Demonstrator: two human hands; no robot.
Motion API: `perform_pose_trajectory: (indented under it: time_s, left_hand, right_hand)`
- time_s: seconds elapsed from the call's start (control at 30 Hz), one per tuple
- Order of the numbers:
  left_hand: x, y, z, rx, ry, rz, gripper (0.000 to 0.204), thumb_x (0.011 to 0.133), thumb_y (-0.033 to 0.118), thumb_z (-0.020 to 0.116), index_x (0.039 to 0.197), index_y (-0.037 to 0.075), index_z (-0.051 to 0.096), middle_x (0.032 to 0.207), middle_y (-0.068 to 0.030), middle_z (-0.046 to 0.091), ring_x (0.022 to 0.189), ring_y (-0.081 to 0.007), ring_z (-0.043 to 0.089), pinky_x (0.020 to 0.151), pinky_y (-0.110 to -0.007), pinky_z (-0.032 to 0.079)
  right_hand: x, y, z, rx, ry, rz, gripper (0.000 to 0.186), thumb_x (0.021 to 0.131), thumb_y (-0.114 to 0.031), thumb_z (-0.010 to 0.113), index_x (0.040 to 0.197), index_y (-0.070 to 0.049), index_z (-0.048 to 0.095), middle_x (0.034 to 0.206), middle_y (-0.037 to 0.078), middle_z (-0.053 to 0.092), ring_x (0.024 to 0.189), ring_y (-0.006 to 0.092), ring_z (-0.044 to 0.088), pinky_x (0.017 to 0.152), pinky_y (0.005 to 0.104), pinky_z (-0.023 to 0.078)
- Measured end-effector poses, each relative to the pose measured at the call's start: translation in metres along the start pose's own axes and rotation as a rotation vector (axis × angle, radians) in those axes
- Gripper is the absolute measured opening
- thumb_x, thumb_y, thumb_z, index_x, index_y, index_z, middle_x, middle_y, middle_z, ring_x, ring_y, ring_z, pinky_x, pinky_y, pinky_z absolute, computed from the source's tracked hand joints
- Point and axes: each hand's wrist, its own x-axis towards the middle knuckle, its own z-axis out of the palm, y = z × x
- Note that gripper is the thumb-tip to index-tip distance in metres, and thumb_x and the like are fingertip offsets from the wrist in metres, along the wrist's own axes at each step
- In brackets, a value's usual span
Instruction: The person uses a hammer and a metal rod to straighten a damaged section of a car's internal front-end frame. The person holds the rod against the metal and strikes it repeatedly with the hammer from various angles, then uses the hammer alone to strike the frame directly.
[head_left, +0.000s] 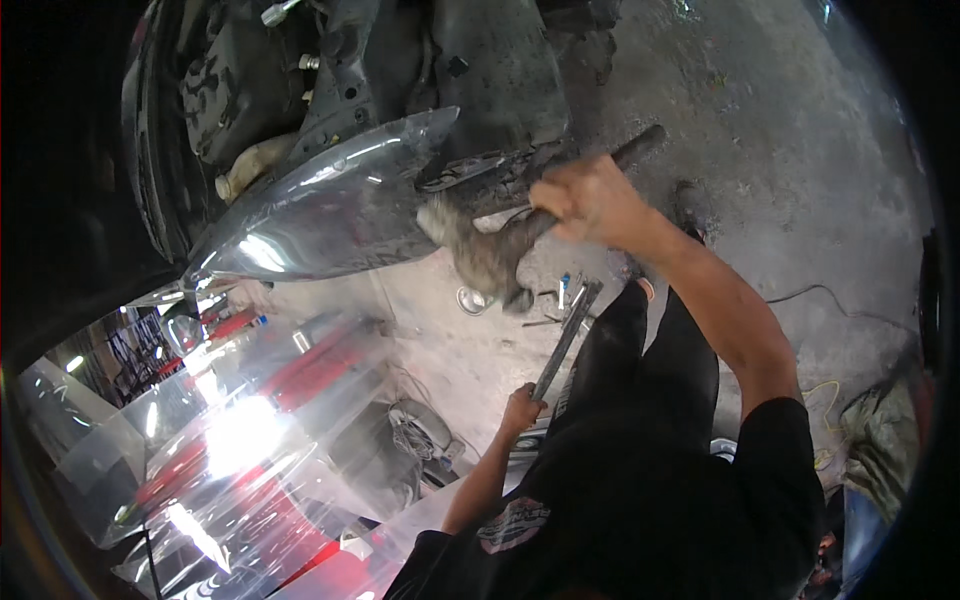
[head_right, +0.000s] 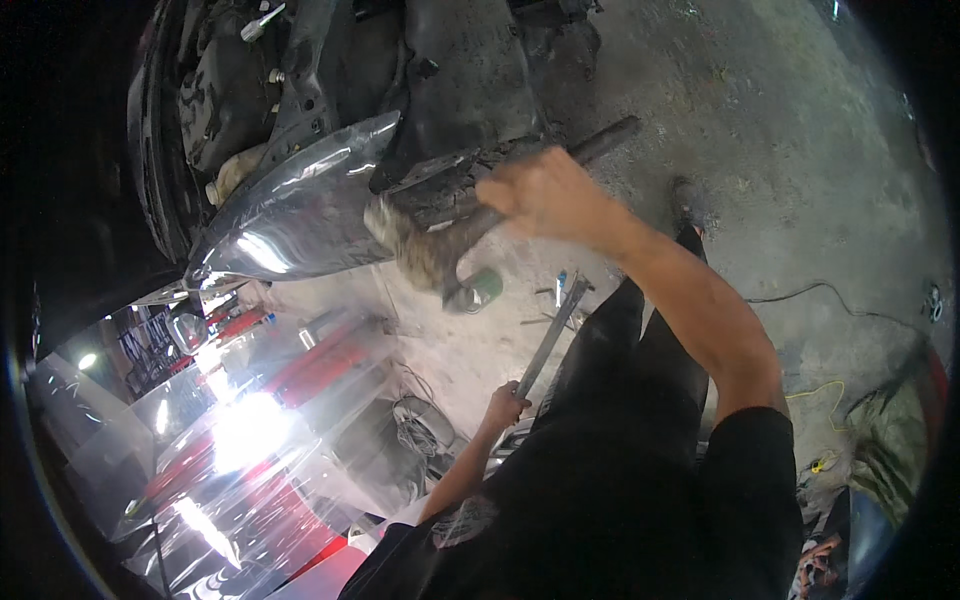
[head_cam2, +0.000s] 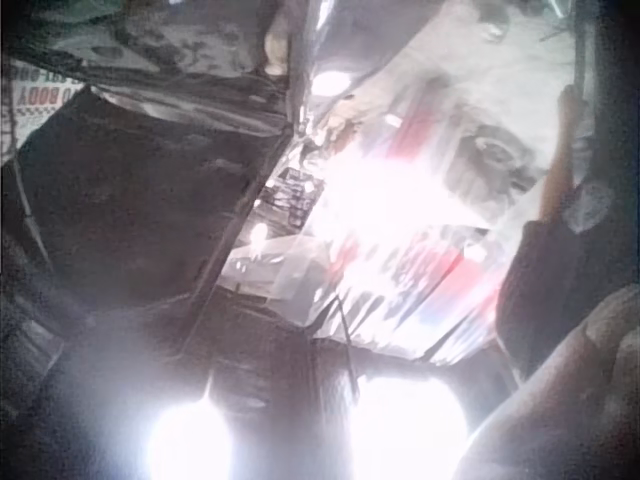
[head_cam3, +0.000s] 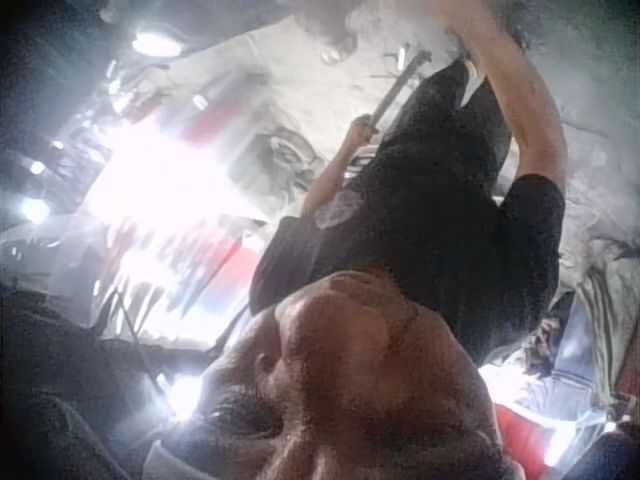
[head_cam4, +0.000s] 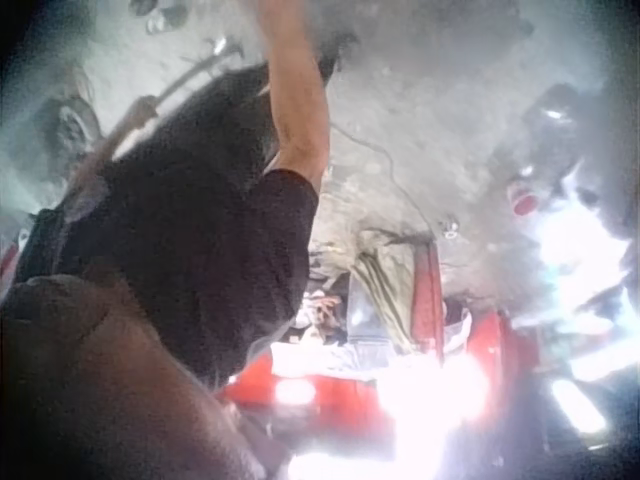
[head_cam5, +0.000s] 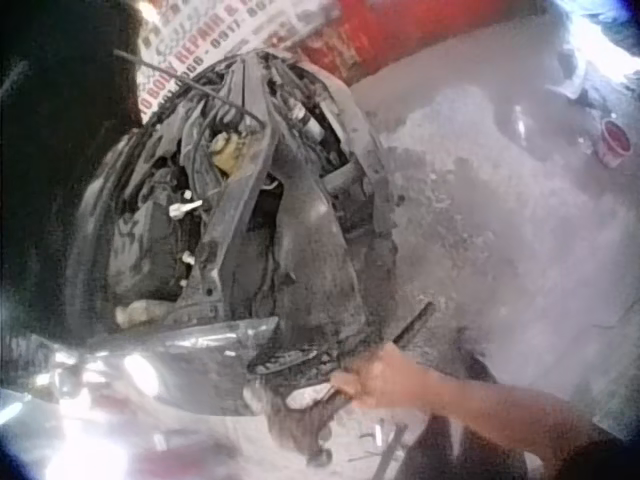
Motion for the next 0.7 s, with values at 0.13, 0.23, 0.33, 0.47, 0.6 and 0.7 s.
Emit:
perform_pose_trajectory:
  time_s: [0.13, 0.23, 0.33, 0.47, 0.6, 0.7]
  left_hand:
    - [0.002, 0.041, -0.014, -0.115, -0.095, -0.079, 0.037, 0.080, 0.012, 0.077, 0.107, -0.005, 0.060, 0.067, -0.0147, 0.063, 0.051, -0.0234, 0.064, 0.045, -0.037, 0.051]
    - [0.013, 0.028, -0.007, -0.041, -0.045, 0.032, 0.037, 0.080, 0.013, 0.076, 0.108, -0.005, 0.060, 0.067, -0.0139, 0.062, 0.051, -0.0222, 0.063, 0.044, -0.037, 0.050]
    - [0.008, 0.064, -0.020, -0.148, -0.123, -0.139, 0.037, 0.079, 0.014, 0.075, 0.107, -0.005, 0.061, 0.069, -0.0194, 0.064, 0.053, -0.0281, 0.065, 0.049, -0.042, 0.051]
    - [0.012, 0.077, -0.025, -0.185, -0.130, -0.146, 0.037, 0.080, 0.013, 0.074, 0.109, -0.006, 0.061, 0.068, -0.0174, 0.065, 0.052, -0.0253, 0.064, 0.046, -0.040, 0.051]
    - [0.020, 0.086, -0.028, -0.177, -0.136, -0.135, 0.035, 0.081, 0.014, 0.074, 0.106, -0.006, 0.061, 0.067, -0.0170, 0.064, 0.051, -0.0253, 0.064, 0.045, -0.039, 0.050]
    - [0.022, 0.090, -0.030, -0.174, -0.135, -0.146, 0.035, 0.081, 0.013, 0.075, 0.105, -0.006, 0.060, 0.067, -0.0170, 0.064, 0.051, -0.0256, 0.064, 0.045, -0.039, 0.050]
  right_hand:
    - [-0.001, -0.002, -0.001, -0.020, -0.047, -0.075, 0.019, 0.065, -0.017, 0.068, 0.076, -0.010, 0.054, 0.066, 0.008, 0.055, 0.059, 0.0289, 0.062, 0.052, 0.0429, 0.048]
    - [-0.004, 0.007, 0.008, 0.022, -0.002, 0.000, 0.021, 0.060, -0.014, 0.068, 0.074, -0.009, 0.054, 0.065, 0.009, 0.052, 0.059, 0.0300, 0.059, 0.051, 0.0436, 0.045]
    - [0.002, 0.011, -0.003, 0.048, -0.040, -0.030, 0.024, 0.062, -0.018, 0.070, 0.074, -0.009, 0.052, 0.066, 0.009, 0.054, 0.059, 0.0295, 0.061, 0.052, 0.0434, 0.047]
    - [0.008, 0.019, -0.004, -0.022, -0.039, -0.008, 0.028, 0.063, -0.021, 0.073, 0.078, -0.009, 0.052, 0.068, 0.008, 0.057, 0.060, 0.0288, 0.063, 0.053, 0.0429, 0.049]
    - [-0.001, 0.015, -0.014, 0.058, -0.096, 0.001, 0.028, 0.062, -0.021, 0.073, 0.078, -0.009, 0.053, 0.068, 0.007, 0.057, 0.060, 0.0300, 0.063, 0.053, 0.0436, 0.049]
    - [0.004, 0.020, -0.010, 0.000, -0.026, -0.045, 0.027, 0.063, -0.021, 0.073, 0.077, -0.009, 0.053, 0.067, 0.007, 0.057, 0.060, 0.0307, 0.063, 0.054, 0.0441, 0.049]
